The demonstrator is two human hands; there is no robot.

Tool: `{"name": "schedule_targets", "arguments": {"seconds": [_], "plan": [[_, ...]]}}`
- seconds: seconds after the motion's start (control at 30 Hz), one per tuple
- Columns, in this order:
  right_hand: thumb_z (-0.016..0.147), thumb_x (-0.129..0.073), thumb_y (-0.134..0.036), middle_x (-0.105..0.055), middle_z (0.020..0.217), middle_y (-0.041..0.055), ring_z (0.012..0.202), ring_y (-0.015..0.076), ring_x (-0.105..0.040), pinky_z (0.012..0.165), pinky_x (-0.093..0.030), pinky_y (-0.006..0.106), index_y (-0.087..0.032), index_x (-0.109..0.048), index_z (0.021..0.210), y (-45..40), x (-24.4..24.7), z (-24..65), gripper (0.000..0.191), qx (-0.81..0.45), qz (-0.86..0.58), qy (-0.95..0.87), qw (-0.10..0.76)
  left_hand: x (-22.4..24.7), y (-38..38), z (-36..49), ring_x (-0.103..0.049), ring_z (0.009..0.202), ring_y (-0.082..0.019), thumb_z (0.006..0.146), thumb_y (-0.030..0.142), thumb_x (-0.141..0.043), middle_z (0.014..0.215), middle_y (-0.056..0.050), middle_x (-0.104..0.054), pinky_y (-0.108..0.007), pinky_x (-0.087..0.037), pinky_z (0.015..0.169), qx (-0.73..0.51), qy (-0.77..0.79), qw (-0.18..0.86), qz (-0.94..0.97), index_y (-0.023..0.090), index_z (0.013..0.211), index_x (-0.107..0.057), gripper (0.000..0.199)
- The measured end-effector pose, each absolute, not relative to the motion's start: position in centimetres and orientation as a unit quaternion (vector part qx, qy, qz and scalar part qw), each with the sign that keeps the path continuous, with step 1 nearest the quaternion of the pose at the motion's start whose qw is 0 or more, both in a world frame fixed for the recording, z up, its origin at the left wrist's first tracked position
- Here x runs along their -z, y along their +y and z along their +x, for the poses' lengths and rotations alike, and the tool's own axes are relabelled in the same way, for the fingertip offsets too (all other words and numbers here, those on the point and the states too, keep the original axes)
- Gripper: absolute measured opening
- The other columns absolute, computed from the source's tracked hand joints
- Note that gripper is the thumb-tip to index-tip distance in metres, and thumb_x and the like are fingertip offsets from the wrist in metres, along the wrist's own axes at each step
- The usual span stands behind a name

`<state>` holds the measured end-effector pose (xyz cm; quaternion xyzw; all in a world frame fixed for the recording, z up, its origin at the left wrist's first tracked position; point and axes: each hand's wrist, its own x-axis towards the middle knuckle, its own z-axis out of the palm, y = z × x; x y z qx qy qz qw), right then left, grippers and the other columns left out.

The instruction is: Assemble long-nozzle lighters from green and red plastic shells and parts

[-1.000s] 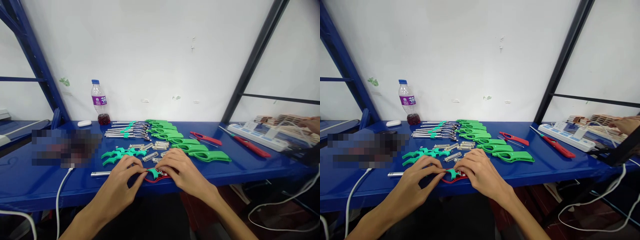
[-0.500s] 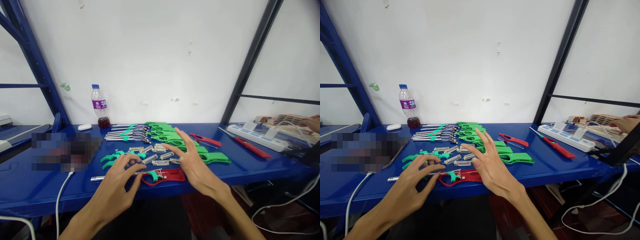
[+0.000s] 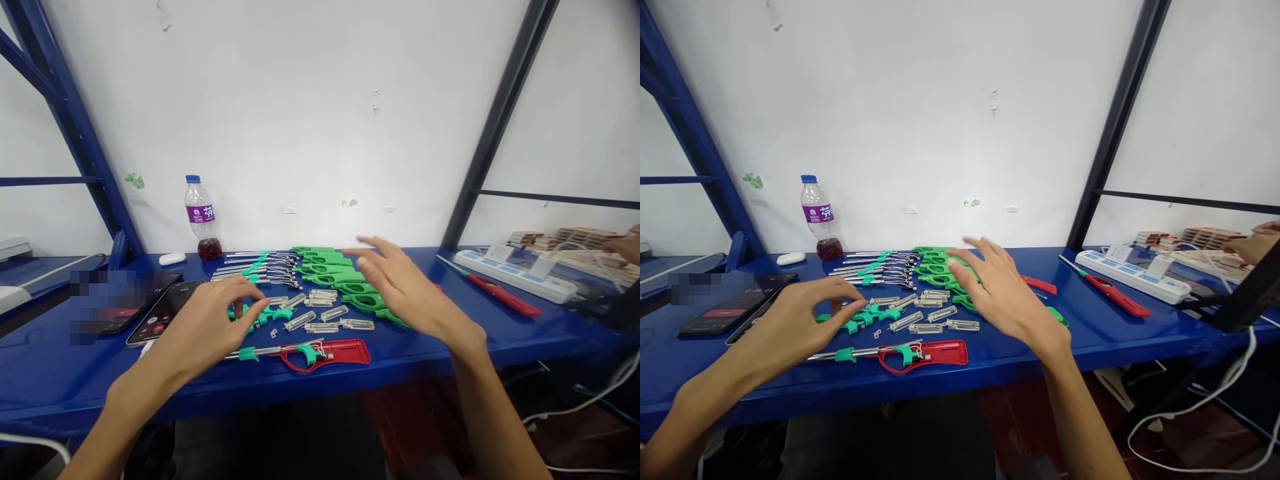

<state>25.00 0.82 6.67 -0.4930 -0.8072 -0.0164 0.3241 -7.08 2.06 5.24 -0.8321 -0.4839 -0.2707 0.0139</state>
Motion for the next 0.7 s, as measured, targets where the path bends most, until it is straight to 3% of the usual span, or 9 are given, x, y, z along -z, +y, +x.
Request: {"name": "schedule_targets", "arguments": {"seconds": [0.07,0.13,0.37,0.57,0.7], "plan": [[0.104,-0.042,-0.066,-0.066,0.142,0.0047,0.137,0.0328,-0.054,0.118,-0.038,0.057,-0.032,-0.065,0.138,0.9,-6.5,25.2,0.053,-0.009,-0.482,-0.836,0.261,-4.6,2.5,-7.0,-0.068,0.085,-0.024,0.097,0.052,-0.055,0.096,-0.003,-0.076,-0.035,-0.051,0.073,0.215,-0.498,-0.018,-0.840,0.028,0.094,-0.078,0.034],[0.101,-0.054,-0.062,-0.073,0.131,0.0038,0.125,0.0311,-0.062,0.110,-0.045,0.051,-0.031,-0.070,0.132,0.9,-6.4,25.4,0.047,-0.041,-0.471,-0.857,0.207,-4.1,2.8,-6.9,-0.068,0.089,-0.025,0.097,0.050,-0.056,0.099,-0.003,-0.077,-0.034,-0.050,0.075,0.178,-0.506,-0.049,-0.843,0.029,0.094,-0.078,0.031],[0.092,-0.075,-0.037,-0.078,0.112,0.0048,0.105,0.0278,-0.070,0.087,-0.052,0.038,-0.026,-0.080,0.107,1.4,-5.9,25.5,0.018,-0.082,-0.514,-0.843,0.140,-3.5,3.1,-6.6,-0.071,0.089,-0.026,0.092,0.043,-0.062,0.094,-0.002,-0.078,-0.031,-0.049,0.073,0.129,-0.507,-0.083,-0.848,0.031,0.092,-0.080,0.022],[0.087,-0.080,-0.035,-0.078,0.108,0.0040,0.102,0.0273,-0.071,0.081,-0.053,0.036,-0.027,-0.081,0.107,2.8,-4.8,25.5,0.022,-0.108,-0.537,-0.830,0.104,-3.3,3.2,-6.7,-0.071,0.081,-0.026,0.090,0.038,-0.064,0.087,-0.002,-0.077,-0.030,-0.046,0.065,0.124,-0.522,-0.079,-0.840,0.031,0.088,-0.079,0.017],[0.083,-0.083,-0.031,-0.078,0.104,0.0030,0.100,0.0258,-0.071,0.081,-0.052,0.034,-0.026,-0.081,0.101,3.3,-4.3,25.2,0.019,-0.125,-0.548,-0.823,0.088,-3.3,3.1,-6.4,-0.070,0.083,-0.025,0.093,0.035,-0.059,0.089,-0.002,-0.077,-0.030,-0.046,0.068,0.118,-0.518,-0.089,-0.842,0.030,0.083,-0.077,0.021]]}}
